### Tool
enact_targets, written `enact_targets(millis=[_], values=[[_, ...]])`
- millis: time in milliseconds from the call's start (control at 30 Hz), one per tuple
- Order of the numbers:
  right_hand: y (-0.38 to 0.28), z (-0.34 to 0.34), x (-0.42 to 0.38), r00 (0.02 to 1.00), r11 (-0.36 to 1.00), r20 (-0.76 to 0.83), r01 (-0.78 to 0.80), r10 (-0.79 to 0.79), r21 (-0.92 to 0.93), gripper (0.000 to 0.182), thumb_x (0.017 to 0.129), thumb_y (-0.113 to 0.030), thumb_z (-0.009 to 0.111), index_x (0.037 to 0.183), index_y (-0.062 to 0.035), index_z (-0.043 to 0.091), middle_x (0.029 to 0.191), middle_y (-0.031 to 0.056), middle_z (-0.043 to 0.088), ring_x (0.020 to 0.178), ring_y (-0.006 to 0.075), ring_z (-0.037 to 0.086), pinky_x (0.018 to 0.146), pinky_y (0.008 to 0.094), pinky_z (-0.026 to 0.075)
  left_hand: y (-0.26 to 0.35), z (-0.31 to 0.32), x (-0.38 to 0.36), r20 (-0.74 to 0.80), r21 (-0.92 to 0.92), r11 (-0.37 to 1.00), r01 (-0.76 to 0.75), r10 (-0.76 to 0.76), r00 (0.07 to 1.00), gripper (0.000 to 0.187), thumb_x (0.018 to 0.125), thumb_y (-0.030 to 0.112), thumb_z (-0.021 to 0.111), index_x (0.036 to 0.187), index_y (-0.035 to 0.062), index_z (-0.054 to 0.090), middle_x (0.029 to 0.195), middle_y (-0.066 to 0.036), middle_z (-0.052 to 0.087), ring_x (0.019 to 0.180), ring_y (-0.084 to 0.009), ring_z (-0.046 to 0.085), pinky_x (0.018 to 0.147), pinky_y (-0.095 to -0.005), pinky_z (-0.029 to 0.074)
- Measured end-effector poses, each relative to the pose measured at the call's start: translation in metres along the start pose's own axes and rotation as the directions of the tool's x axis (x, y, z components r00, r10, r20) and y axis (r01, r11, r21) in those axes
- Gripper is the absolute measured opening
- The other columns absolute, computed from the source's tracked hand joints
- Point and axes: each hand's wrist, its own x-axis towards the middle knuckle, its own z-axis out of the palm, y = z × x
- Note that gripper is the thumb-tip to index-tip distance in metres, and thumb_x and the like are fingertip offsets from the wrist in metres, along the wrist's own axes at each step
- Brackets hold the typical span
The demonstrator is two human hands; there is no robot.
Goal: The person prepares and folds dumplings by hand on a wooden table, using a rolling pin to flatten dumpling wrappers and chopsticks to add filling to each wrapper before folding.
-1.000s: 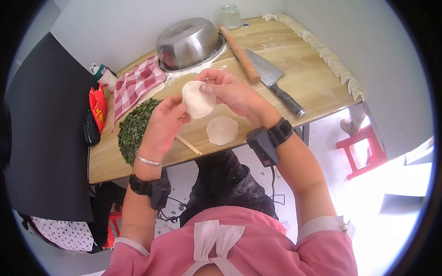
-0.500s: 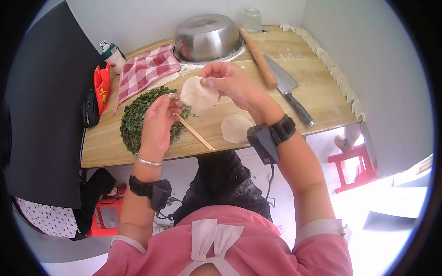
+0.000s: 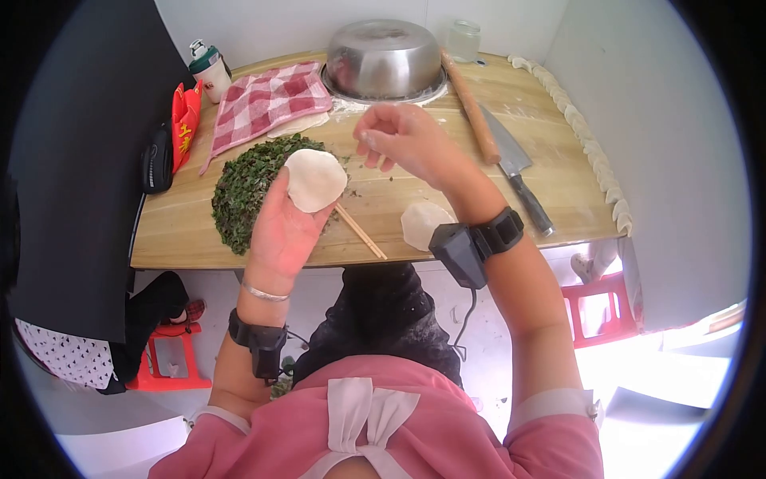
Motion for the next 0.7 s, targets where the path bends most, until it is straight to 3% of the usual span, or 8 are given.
enact_targets(millis=[67,267,367,400,467,533,567,700], values=[[0.009,0.002,-0.004,0.994,0.995,0.066,-0.080,0.084,-0.063,0.008,0.091,-0.011,0.055,0.096,-0.0050,0.059,0.083,0.0016,0.063,0.073,0.0076,0.059,0.062,0.0218,0.047,0.000,-0.006,-0.001,-0.078,0.024,0.998,-0.050,0.052,0.996,0.039,0.098,0.019,0.044,0.132,-0.0001,0.044,0.133,-0.014,0.052,0.123,-0.0251,0.050,0.106,-0.0398,0.040],[0.021,0.022,-0.008,0.992,0.981,0.126,0.003,0.022,-0.196,0.009,0.086,-0.008,0.053,0.088,-0.0005,0.059,0.072,0.0038,0.060,0.064,0.0102,0.058,0.058,0.0244,0.046,0.012,-0.010,-0.010,0.029,0.047,0.993,-0.107,0.106,0.994,0.042,0.089,0.004,0.045,0.130,-0.0047,0.044,0.133,-0.016,0.051,0.125,-0.0271,0.049,0.109,-0.0395,0.038],[0.019,0.028,-0.006,0.988,0.965,0.151,0.049,-0.009,-0.259,0.009,0.085,-0.007,0.055,0.088,0.0001,0.060,0.069,0.0063,0.058,0.063,0.0129,0.057,0.060,0.0267,0.047,0.017,-0.015,-0.014,0.035,-0.027,0.992,-0.121,0.122,0.992,0.045,0.084,-0.001,0.040,0.129,-0.0072,0.045,0.131,-0.017,0.052,0.124,-0.0281,0.049,0.108,-0.0400,0.038],[0.019,0.029,-0.006,0.987,0.933,0.152,0.097,-0.046,-0.346,0.009,0.083,-0.008,0.058,0.086,-0.0001,0.059,0.069,0.0092,0.059,0.064,0.0179,0.059,0.061,0.0299,0.047,0.021,-0.016,-0.016,0.031,-0.028,0.992,-0.120,0.121,0.992,0.045,0.084,-0.001,0.040,0.129,-0.0072,0.045,0.131,-0.017,0.052,0.124,-0.0281,0.049,0.108,-0.0400,0.038],[0.020,0.037,-0.007,0.985,0.895,0.159,0.134,-0.072,-0.426,0.009,0.081,-0.009,0.060,0.084,-0.0002,0.059,0.068,0.0120,0.059,0.066,0.0229,0.061,0.062,0.0332,0.048,0.030,-0.016,-0.022,-0.048,-0.030,0.965,-0.260,0.258,0.965,0.043,0.085,-0.001,0.042,0.127,-0.0070,0.046,0.131,-0.017,0.052,0.124,-0.0282,0.049,0.107,-0.0395,0.039],[0.019,0.050,-0.013,0.965,0.679,0.257,0.219,-0.046,-0.701,0.014,0.079,-0.011,0.062,0.086,-0.0015,0.054,0.075,0.0133,0.061,0.067,0.0274,0.060,0.062,0.0354,0.047,0.040,-0.019,-0.029,-0.151,0.027,0.956,-0.293,0.293,0.944,0.042,0.086,-0.001,0.044,0.127,-0.0066,0.046,0.130,-0.017,0.053,0.123,-0.0281,0.050,0.106,-0.0387,0.040],[0.025,0.057,-0.017,0.960,0.636,0.261,0.261,-0.097,-0.726,0.020,0.077,-0.015,0.065,0.083,-0.0023,0.050,0.073,0.0160,0.059,0.073,0.0355,0.058,0.065,0.0411,0.046,0.044,-0.020,-0.033,-0.197,0.062,0.945,-0.320,0.326,0.925,0.042,0.086,-0.001,0.045,0.127,-0.0064,0.045,0.129,-0.016,0.053,0.122,-0.0280,0.051,0.105,-0.0385,0.041],[0.042,0.062,-0.018,0.975,0.586,0.199,0.219,-0.099,-0.780,0.021,0.077,-0.014,0.065,0.087,-0.0035,0.050,0.074,0.0153,0.058,0.077,0.0371,0.058,0.068,0.0448,0.045,0.053,-0.028,-0.046,-0.255,0.067,0.941,-0.333,0.339,0.906,0.043,0.087,-0.001,0.044,0.130,-0.0060,0.042,0.132,-0.017,0.050,0.124,-0.0285,0.049,0.106,-0.0392,0.040]])
